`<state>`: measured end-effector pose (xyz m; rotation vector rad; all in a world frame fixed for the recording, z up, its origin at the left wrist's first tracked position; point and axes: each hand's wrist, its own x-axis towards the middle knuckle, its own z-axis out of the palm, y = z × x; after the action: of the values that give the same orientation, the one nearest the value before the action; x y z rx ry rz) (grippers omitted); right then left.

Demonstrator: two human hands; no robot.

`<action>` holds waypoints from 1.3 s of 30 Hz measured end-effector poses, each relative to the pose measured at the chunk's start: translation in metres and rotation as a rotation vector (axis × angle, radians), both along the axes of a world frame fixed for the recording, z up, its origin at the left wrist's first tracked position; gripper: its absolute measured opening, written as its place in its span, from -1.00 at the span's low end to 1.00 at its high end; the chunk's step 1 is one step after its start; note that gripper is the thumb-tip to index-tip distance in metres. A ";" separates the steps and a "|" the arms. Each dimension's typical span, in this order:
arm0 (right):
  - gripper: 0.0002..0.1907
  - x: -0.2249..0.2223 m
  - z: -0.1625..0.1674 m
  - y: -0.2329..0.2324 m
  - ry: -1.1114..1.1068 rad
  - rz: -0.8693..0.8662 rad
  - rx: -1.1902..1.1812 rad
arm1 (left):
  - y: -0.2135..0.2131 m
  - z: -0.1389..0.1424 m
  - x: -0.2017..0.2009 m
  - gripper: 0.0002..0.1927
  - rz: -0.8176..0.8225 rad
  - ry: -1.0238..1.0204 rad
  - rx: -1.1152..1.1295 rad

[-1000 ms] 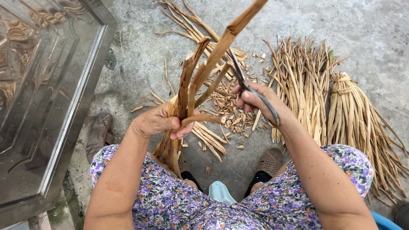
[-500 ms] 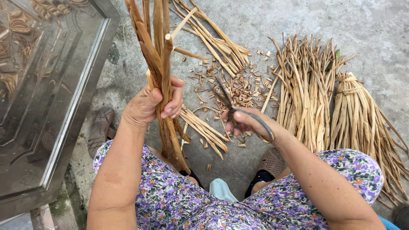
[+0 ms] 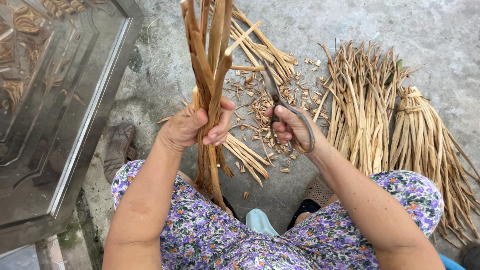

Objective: The person sits on a low stool and uses shears to trim the ends of dried sticks. They hold a bundle of sticks in one hand and cut the tips with the shears in the other, dropping the trimmed pieces onto the floor.

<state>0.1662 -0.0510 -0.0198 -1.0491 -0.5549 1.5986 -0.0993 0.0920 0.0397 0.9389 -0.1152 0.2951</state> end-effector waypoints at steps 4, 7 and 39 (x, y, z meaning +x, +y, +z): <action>-0.62 0.005 0.002 0.000 -0.073 -0.090 -0.075 | 0.010 -0.003 0.008 -0.36 0.148 0.016 0.069; -0.64 0.009 0.005 0.000 -0.113 -0.115 -0.134 | 0.018 -0.006 0.016 -0.32 0.267 0.021 0.080; -0.39 0.033 0.015 0.020 -0.555 -0.477 0.487 | -0.062 -0.105 0.161 0.02 0.237 0.397 0.360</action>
<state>0.1989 -0.0306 -0.0044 -1.1337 -0.9268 0.6934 0.0616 0.0296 -0.0657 1.3550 0.3195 0.3056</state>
